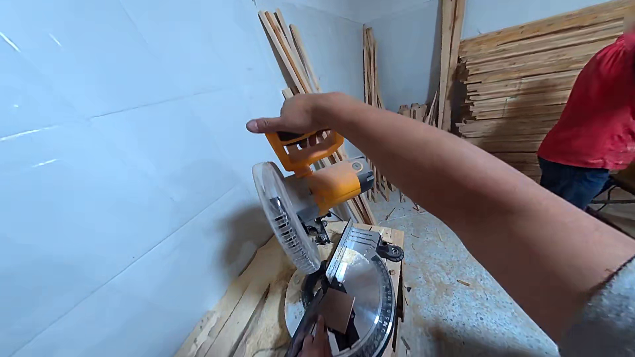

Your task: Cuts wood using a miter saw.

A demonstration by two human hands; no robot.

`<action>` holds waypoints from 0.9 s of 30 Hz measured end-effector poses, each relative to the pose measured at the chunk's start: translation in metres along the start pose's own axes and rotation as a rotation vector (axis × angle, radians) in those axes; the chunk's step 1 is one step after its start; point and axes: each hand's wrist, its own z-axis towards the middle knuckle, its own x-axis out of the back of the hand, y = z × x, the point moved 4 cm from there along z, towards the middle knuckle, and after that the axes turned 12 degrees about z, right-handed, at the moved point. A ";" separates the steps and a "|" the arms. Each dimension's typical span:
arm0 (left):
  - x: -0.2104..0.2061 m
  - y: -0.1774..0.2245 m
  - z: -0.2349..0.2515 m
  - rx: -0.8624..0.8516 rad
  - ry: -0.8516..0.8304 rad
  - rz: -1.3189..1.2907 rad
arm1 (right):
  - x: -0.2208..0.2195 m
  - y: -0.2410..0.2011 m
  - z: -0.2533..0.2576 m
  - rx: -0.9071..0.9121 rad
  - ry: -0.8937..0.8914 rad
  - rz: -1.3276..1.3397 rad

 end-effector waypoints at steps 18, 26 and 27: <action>0.002 0.002 0.000 0.027 0.121 0.056 | -0.009 -0.001 -0.015 0.056 0.124 -0.111; -0.001 0.003 0.004 0.031 0.073 0.067 | -0.009 0.000 -0.015 0.053 0.187 -0.172; 0.000 0.002 0.005 0.030 0.013 0.066 | -0.008 0.000 -0.009 0.053 0.174 -0.150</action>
